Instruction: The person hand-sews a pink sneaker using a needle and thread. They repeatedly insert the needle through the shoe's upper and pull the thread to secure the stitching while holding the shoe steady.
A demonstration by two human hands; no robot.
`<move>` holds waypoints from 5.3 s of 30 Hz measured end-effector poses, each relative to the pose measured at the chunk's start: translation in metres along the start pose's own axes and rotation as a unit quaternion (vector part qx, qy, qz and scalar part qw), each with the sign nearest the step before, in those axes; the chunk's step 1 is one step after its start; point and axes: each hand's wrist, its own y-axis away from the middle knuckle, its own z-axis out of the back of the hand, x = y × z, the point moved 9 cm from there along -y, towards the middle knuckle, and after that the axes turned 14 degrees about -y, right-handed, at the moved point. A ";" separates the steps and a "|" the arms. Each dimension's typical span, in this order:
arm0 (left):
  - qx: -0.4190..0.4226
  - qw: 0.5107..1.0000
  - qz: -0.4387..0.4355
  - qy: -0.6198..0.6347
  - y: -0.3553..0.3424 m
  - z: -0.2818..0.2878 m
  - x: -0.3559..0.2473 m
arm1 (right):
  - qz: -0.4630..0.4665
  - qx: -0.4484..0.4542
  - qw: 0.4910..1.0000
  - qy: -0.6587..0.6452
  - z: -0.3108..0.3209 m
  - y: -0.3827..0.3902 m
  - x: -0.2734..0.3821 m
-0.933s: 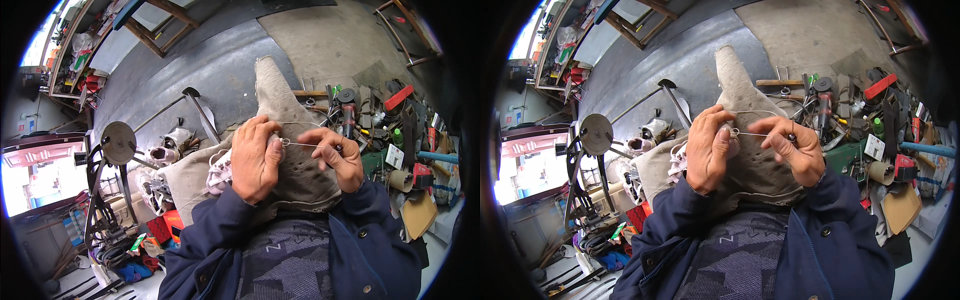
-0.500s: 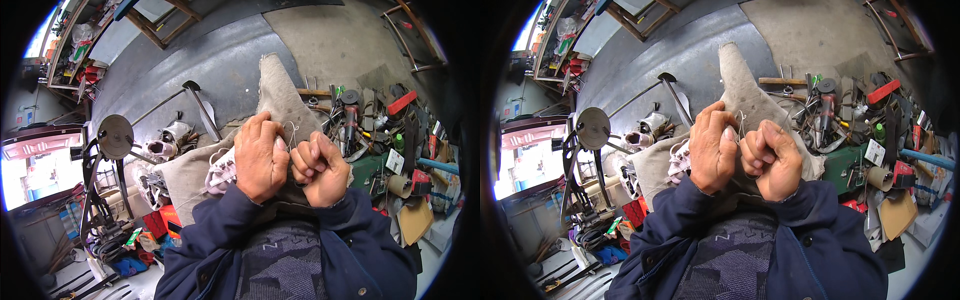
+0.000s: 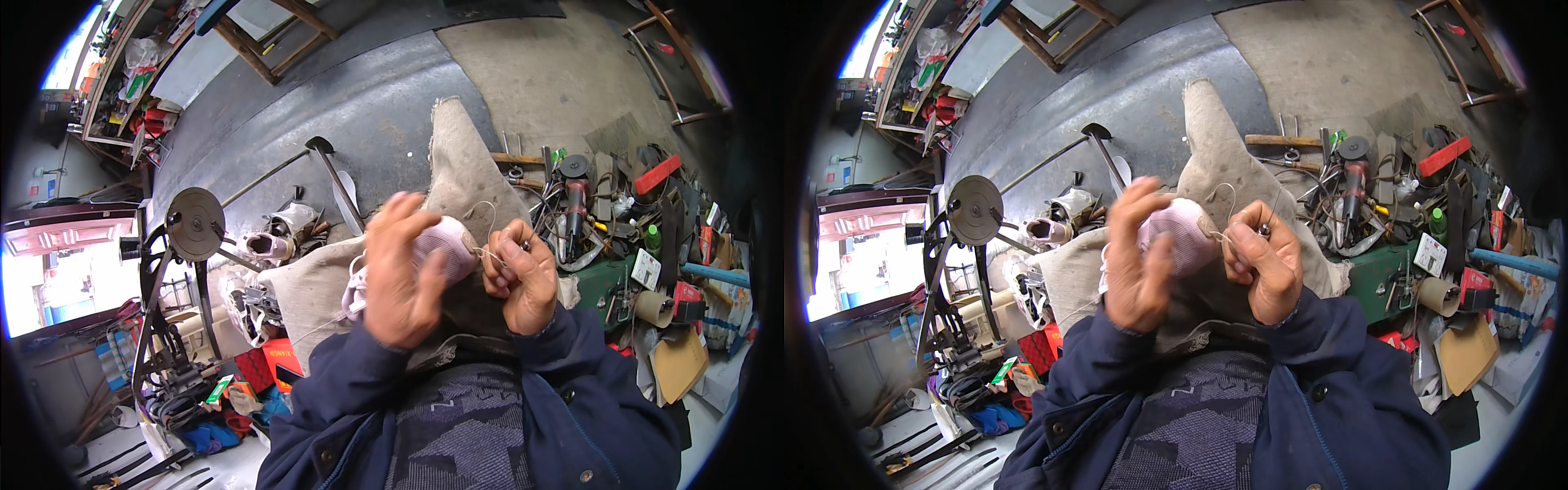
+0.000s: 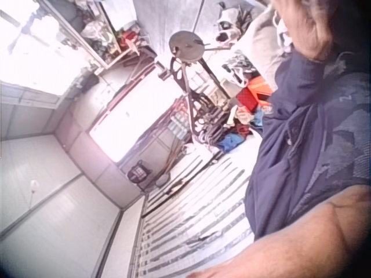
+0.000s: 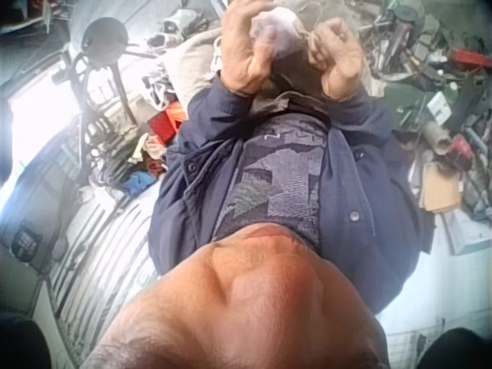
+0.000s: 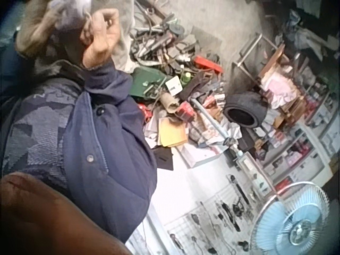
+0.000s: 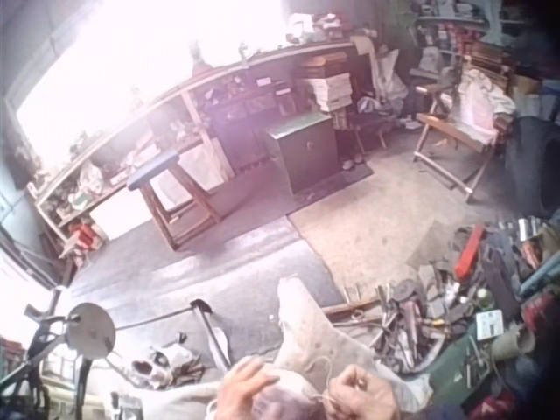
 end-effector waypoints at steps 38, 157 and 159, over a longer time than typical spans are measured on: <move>-0.026 0.948 0.315 0.023 0.184 0.117 0.122 | 0.116 0.093 0.826 0.543 -0.022 -0.021 0.028; -0.115 0.980 -0.160 -0.015 0.033 0.007 -0.056 | 0.091 0.149 0.815 0.553 0.019 -0.042 0.039; -0.072 0.990 -0.111 -0.047 0.027 -0.001 -0.036 | -0.032 -0.060 0.965 0.252 0.063 -0.049 0.043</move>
